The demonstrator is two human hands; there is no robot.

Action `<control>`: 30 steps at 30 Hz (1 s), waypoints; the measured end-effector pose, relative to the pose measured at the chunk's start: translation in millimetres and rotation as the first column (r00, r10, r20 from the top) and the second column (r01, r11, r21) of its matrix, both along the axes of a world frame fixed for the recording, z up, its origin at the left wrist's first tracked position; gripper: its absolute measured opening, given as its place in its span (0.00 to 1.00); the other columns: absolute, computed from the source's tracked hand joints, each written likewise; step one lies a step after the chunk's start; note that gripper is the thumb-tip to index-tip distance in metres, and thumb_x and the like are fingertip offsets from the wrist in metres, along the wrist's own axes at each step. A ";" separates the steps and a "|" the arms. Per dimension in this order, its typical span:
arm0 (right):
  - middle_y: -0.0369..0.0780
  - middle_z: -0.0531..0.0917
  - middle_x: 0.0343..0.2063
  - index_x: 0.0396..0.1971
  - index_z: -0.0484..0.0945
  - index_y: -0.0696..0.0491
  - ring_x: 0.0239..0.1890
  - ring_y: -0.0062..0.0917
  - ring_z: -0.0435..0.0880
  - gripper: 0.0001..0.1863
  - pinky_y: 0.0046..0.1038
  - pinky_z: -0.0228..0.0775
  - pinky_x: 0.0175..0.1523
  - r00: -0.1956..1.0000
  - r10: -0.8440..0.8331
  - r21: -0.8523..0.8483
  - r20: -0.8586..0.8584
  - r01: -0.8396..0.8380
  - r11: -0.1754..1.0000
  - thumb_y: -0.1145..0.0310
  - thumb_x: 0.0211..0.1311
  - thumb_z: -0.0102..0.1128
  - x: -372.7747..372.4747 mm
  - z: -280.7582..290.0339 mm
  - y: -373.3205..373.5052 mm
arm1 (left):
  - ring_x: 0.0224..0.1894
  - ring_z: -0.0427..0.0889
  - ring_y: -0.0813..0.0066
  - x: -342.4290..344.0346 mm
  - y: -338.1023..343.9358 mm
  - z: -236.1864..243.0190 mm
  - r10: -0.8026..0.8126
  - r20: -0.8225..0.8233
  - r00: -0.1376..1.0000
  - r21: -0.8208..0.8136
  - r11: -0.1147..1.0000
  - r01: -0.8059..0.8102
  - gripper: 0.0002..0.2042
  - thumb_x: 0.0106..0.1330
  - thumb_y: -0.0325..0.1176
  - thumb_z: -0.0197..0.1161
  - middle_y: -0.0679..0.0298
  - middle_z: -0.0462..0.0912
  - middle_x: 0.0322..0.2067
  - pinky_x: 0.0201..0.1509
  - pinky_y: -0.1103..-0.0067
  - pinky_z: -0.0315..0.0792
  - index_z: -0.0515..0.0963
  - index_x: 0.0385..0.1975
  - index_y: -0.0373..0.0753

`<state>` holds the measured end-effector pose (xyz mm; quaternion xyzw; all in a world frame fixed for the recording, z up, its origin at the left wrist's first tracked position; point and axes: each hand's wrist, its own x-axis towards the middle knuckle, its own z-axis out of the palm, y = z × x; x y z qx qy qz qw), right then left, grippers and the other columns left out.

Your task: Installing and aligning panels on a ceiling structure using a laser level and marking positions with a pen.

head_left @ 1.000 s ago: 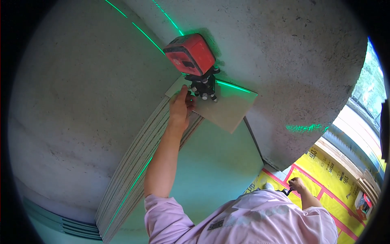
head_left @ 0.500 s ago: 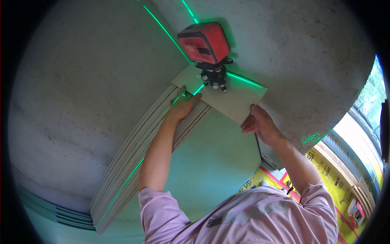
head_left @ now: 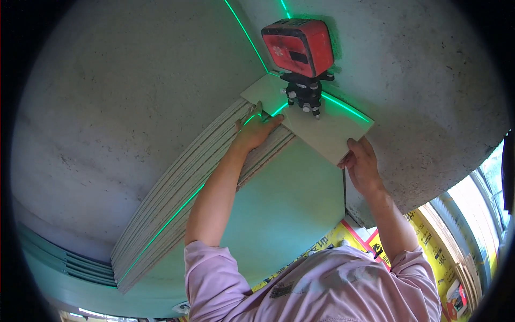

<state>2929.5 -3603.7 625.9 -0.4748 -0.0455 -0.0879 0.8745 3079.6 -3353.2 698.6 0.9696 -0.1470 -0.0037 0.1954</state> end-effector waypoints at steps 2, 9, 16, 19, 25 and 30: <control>0.38 0.78 0.31 0.46 0.70 0.55 0.26 0.19 0.75 0.13 0.23 0.66 0.29 0.999 -0.049 -0.002 -0.017 0.049 0.999 0.64 0.68 0.46 -0.1 -0.5 2.9 | 0.75 0.49 0.57 2.8 1.7 -3.2 0.009 0.009 1.000 0.005 1.000 -0.009 0.53 0.58 0.69 0.54 0.49 0.63 0.67 0.72 0.52 0.38 0.49 0.70 0.28; 0.38 0.77 0.28 0.45 0.70 0.56 0.23 0.19 0.73 0.13 0.23 0.65 0.29 0.995 -0.096 0.016 -0.023 0.097 0.995 0.64 0.68 0.46 3.3 -3.7 7.0 | 0.75 0.50 0.58 -0.8 -4.7 6.0 0.008 -0.033 0.999 0.037 0.999 -0.007 0.53 0.58 0.69 0.54 0.51 0.64 0.67 0.70 0.46 0.36 0.49 0.70 0.28; 0.38 0.76 0.25 0.43 0.69 0.56 0.22 0.19 0.72 0.12 0.23 0.64 0.28 0.992 -0.121 -0.050 -0.042 0.119 0.992 0.63 0.67 0.46 1.5 3.2 7.2 | 0.75 0.50 0.58 0.8 -5.0 0.6 0.046 0.027 0.999 0.029 0.998 -0.047 0.52 0.58 0.69 0.54 0.52 0.65 0.67 0.69 0.49 0.39 0.50 0.71 0.30; 0.38 0.76 0.25 0.43 0.68 0.56 0.22 0.19 0.71 0.12 0.23 0.63 0.28 0.994 -0.101 -0.045 -0.034 0.099 0.994 0.63 0.67 0.46 2.2 2.5 5.9 | 0.75 0.49 0.59 -0.2 -4.3 3.8 0.008 -0.032 0.999 0.037 0.999 -0.006 0.52 0.58 0.69 0.54 0.51 0.63 0.68 0.69 0.49 0.38 0.49 0.71 0.31; 0.37 0.75 0.26 0.45 0.67 0.55 0.23 0.19 0.70 0.13 0.24 0.62 0.27 0.996 -0.087 0.029 -0.034 0.088 0.996 0.63 0.67 0.46 6.6 1.1 8.1 | 0.75 0.48 0.59 0.2 -4.5 5.6 0.019 -0.037 0.999 0.041 0.999 -0.018 0.53 0.57 0.71 0.52 0.51 0.60 0.69 0.70 0.49 0.36 0.49 0.72 0.33; 0.36 0.75 0.28 0.47 0.68 0.54 0.25 0.19 0.71 0.14 0.24 0.63 0.29 0.997 -0.058 0.101 -0.046 0.062 0.993 0.61 0.69 0.47 1.1 4.3 7.6 | 0.75 0.46 0.57 -1.6 -1.2 -2.7 0.061 0.090 0.994 0.043 0.997 -0.066 0.51 0.59 0.71 0.50 0.52 0.48 0.73 0.71 0.46 0.32 0.49 0.72 0.36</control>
